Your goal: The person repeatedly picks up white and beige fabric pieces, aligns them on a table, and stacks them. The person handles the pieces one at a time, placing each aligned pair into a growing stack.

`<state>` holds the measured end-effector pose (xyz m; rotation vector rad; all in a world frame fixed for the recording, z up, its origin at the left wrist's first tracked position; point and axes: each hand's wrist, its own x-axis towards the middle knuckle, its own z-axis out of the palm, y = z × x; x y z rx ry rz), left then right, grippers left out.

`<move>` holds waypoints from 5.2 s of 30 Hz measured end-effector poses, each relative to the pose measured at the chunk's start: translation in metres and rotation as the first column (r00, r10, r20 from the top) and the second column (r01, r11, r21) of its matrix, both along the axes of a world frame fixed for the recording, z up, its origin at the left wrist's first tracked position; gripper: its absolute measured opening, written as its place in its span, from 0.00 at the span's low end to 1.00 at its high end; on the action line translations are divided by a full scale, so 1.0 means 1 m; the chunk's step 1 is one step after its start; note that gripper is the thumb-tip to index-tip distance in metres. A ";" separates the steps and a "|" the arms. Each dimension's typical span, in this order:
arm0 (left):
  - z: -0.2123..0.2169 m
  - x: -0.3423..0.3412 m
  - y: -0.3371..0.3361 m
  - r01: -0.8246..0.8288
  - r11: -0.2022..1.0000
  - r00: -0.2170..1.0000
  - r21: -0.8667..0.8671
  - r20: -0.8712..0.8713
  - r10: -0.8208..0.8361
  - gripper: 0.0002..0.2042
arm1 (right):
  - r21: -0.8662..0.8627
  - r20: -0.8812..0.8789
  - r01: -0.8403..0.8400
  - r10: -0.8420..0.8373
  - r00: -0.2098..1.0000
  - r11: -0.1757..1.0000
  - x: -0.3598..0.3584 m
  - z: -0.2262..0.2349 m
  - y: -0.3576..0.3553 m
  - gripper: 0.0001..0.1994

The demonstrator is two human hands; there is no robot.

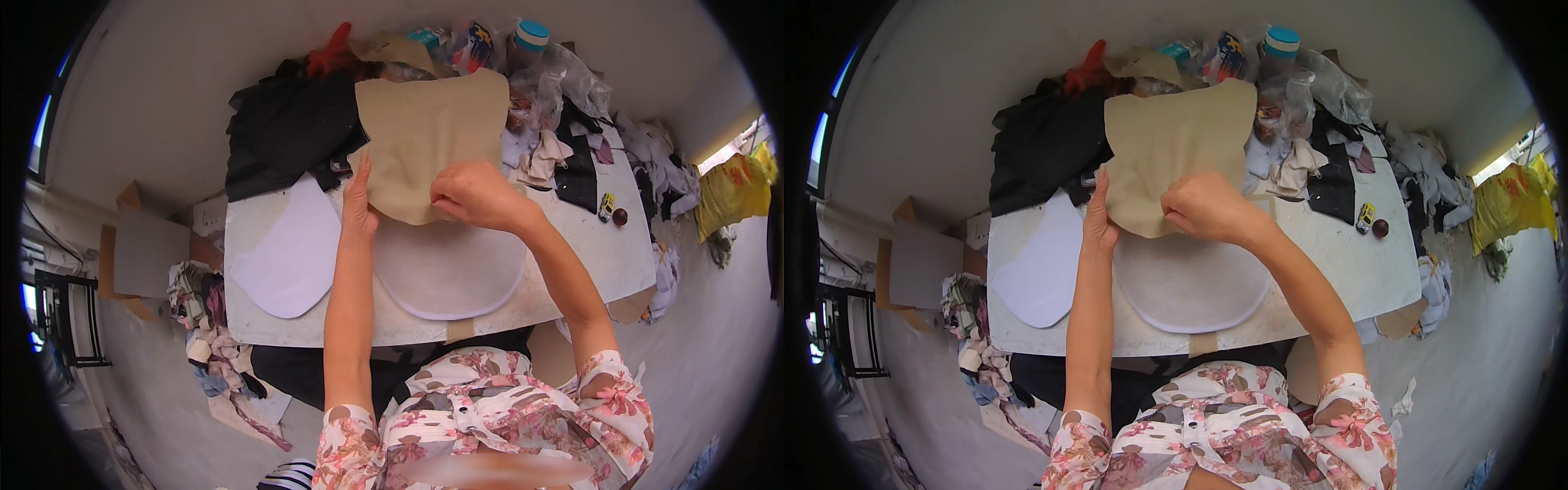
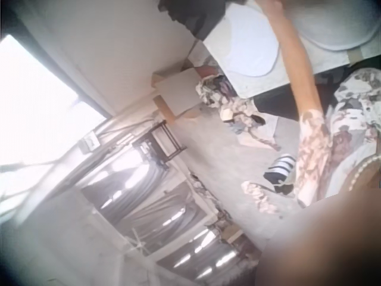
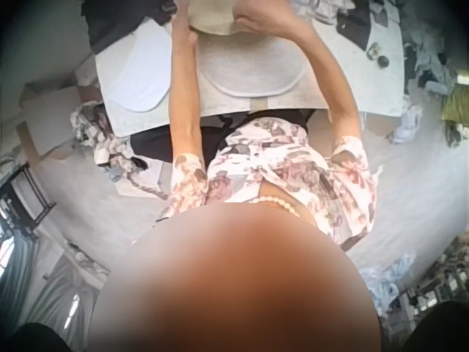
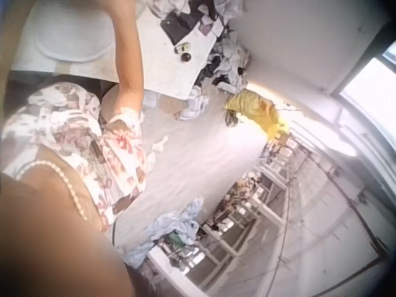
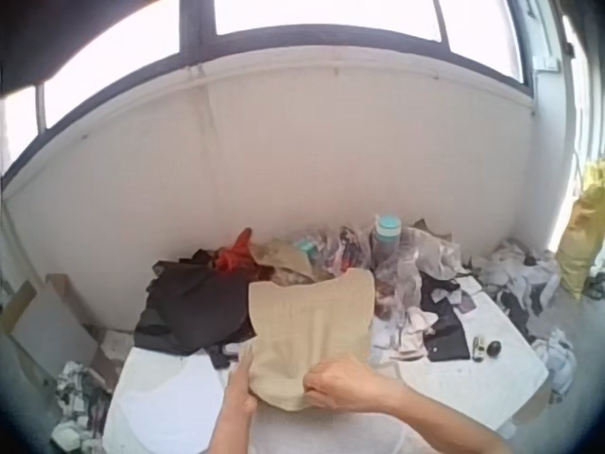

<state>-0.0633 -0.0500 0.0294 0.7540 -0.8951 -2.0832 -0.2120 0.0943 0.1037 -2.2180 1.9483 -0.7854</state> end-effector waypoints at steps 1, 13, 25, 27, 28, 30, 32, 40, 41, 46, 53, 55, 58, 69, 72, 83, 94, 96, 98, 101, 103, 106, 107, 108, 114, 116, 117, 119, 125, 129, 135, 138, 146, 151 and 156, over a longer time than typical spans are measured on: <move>0.007 -0.001 -0.004 0.000 0.993 0.999 -0.121 0.053 0.007 0.25 | -0.046 0.018 0.009 -0.009 1.000 0.999 -0.002 0.002 0.003 0.10; 0.067 0.031 0.022 -0.093 0.518 0.904 -0.851 0.146 0.402 0.10 | -0.176 -0.152 0.136 -0.163 0.975 0.975 -0.098 0.014 -0.001 0.09; 0.076 0.060 0.024 -0.074 0.811 0.978 -0.581 0.116 0.173 0.13 | -0.139 0.857 0.399 -0.092 0.507 0.906 -0.060 0.013 0.078 0.16; 0.074 0.068 0.028 -0.047 0.851 0.987 -0.523 0.106 0.120 0.13 | -0.082 0.884 0.383 -0.110 0.454 0.920 -0.052 0.012 0.090 0.16; 0.072 0.071 0.030 -0.033 0.871 0.991 -0.490 0.096 0.091 0.14 | -0.052 0.895 0.376 -0.124 0.429 0.925 -0.047 0.010 0.097 0.16; 0.066 0.082 0.034 0.026 0.904 0.994 -0.427 0.107 0.022 0.13 | -0.006 0.912 0.387 -0.154 0.380 0.922 -0.037 0.002 0.109 0.16; 0.057 0.091 0.036 0.097 0.926 0.993 -0.366 0.094 -0.067 0.12 | 0.059 0.928 0.368 -0.186 0.322 0.928 -0.033 -0.003 0.122 0.16; 0.047 0.111 0.060 0.156 0.966 0.986 -0.208 0.082 -0.142 0.11 | 0.135 0.941 0.354 -0.231 0.245 0.925 -0.019 -0.011 0.151 0.15; 0.046 0.112 0.061 0.151 0.971 0.987 -0.186 0.081 -0.138 0.11 | 0.135 0.942 0.347 -0.229 0.245 0.928 -0.020 -0.012 0.152 0.15; 0.021 0.105 0.051 0.194 0.972 0.976 -0.131 0.126 -0.178 0.11 | 0.189 0.921 0.325 -0.282 0.270 0.927 -0.026 -0.024 0.142 0.16; -0.002 0.077 0.037 0.221 0.924 0.819 -0.312 0.574 -0.002 0.15 | 0.278 0.809 0.358 -0.418 0.413 0.891 -0.050 -0.074 0.115 0.16; -0.020 0.063 0.036 0.152 0.758 0.796 -0.634 0.533 0.286 0.17 | 0.216 0.628 0.501 -0.512 0.586 0.838 -0.053 -0.089 0.105 0.16; -0.025 0.064 0.029 0.359 0.617 0.550 -0.701 0.693 0.467 0.19 | 0.168 0.310 0.635 -0.652 0.692 0.754 -0.051 -0.100 0.097 0.16; -0.034 0.056 0.029 0.373 0.528 0.501 -0.763 0.645 0.577 0.17 | 0.001 0.131 0.711 -0.705 0.697 0.704 -0.045 -0.111 0.087 0.15; -0.033 0.056 0.028 0.380 0.553 0.489 -0.741 0.669 0.560 0.16 | 0.004 0.085 0.723 -0.720 0.689 0.691 -0.045 -0.111 0.087 0.16; -0.020 0.056 0.050 0.699 -0.016 0.606 -0.715 0.581 0.543 0.28 | 0.011 -0.200 0.489 -0.478 0.855 0.872 -0.011 -0.095 0.098 0.32; -0.033 0.063 0.049 0.601 0.143 0.702 -0.787 0.605 0.376 0.28 | 0.067 -0.229 0.510 -0.485 0.844 0.857 -0.008 -0.103 0.094 0.29; -0.026 0.080 0.042 0.334 0.267 0.822 -0.904 0.418 0.386 0.27 | -0.069 -0.126 0.507 -0.512 0.850 0.859 -0.005 -0.090 0.082 0.25; -0.010 0.114 0.034 0.037 0.328 0.862 -0.944 0.196 0.467 0.26 | -0.251 0.078 0.492 -0.489 0.869 0.834 0.009 -0.062 0.070 0.20; 0.003 0.165 0.025 -0.180 0.379 0.730 -0.908 0.136 0.670 0.23 | -0.178 0.467 0.392 -0.273 0.841 0.903 0.066 -0.050 0.022 0.06; 0.002 0.193 0.020 -0.237 0.371 0.608 -0.898 0.161 0.778 0.20 | -0.193 0.402 0.120 -0.033 0.915 0.974 0.112 -0.050 -0.012 0.03; -0.013 0.227 0.011 -0.283 0.396 0.521 -0.874 0.207 0.828 0.17 | -0.198 0.388 -0.099 0.171 0.906 0.975 0.175 -0.078 -0.065 0.08; -0.015 0.240 0.013 -0.283 0.408 0.492 -0.868 0.234 0.839 0.17 | -0.175 0.350 -0.147 0.202 0.915 0.973 0.198 -0.083 -0.080 0.11; -0.018 0.250 0.015 -0.283 0.424 0.467 -0.861 0.263 0.844 0.16 | -0.125 0.307 -0.188 0.218 0.926 0.974 0.219 -0.088 -0.094 0.15; -0.041 0.278 0.005 -0.196 0.508 0.387 -0.839 0.410 0.826 0.16 | -0.050 0.063 -0.159 0.162 0.985 0.986 0.270 -0.124 -0.147 0.05; -0.058 0.292 -0.004 -0.164 0.506 0.371 -0.847 0.422 0.827 0.15 | -0.085 0.107 -0.179 0.188 0.976 0.980 0.266 -0.125 -0.145 0.03; -0.062 0.289 -0.006 -0.185 0.522 0.391 -0.833 0.424 0.816 0.15 | -0.062 0.095 -0.194 0.199 0.975 0.979 0.261 -0.124 -0.144 0.03; -0.057 0.283 -0.010 -0.158 0.498 0.376 -0.853 0.414 0.829 0.14 | -0.032 0.142 -0.197 0.199 0.970 0.980 0.255 -0.121 -0.141 0.03; -0.070 0.286 -0.009 0.276 0.504 0.033 -0.819 0.532 0.846 0.21 | 0.094 0.350 -0.237 0.191 0.917 0.967 0.245 -0.100 -0.140 0.06; -0.076 0.288 -0.009 0.361 0.559 -0.077 -0.747 0.573 0.816 0.21 | 0.208 0.788 -0.331 0.043 0.614 0.920 0.212 -0.096 -0.142 0.09; -0.074 0.284 -0.009 0.347 0.533 -0.092 -0.772 0.537 0.839 0.20 | 0.157 0.957 -0.436 -0.028 0.288 0.886 0.179 -0.070 -0.129 0.12; -0.060 0.281 0.006 0.176 0.457 0.032 -0.872 0.469 0.882 0.22 | 0.096 0.970 -0.461 0.021 0.242 0.882 0.177 -0.059 -0.116 0.11; -0.011 0.256 0.073 -0.217 0.962 0.971 0.165 -0.065 0.231 0.41 | 0.007 0.561 -0.488 0.401 0.725 0.873 0.195 -0.056 -0.069 0.04; -0.009 0.254 0.054 -0.391 0.908 0.871 -0.153 0.257 0.418 0.21 | 0.000 0.208 -0.606 0.592 0.778 0.796 0.205 -0.061 -0.048 0.04; 0.024 0.245 0.077 -0.156 0.611 0.623 -0.776 0.403 0.671 0.06 | -0.277 0.204 -0.482 0.541 0.816 0.831 0.201 -0.014 -0.057 0.12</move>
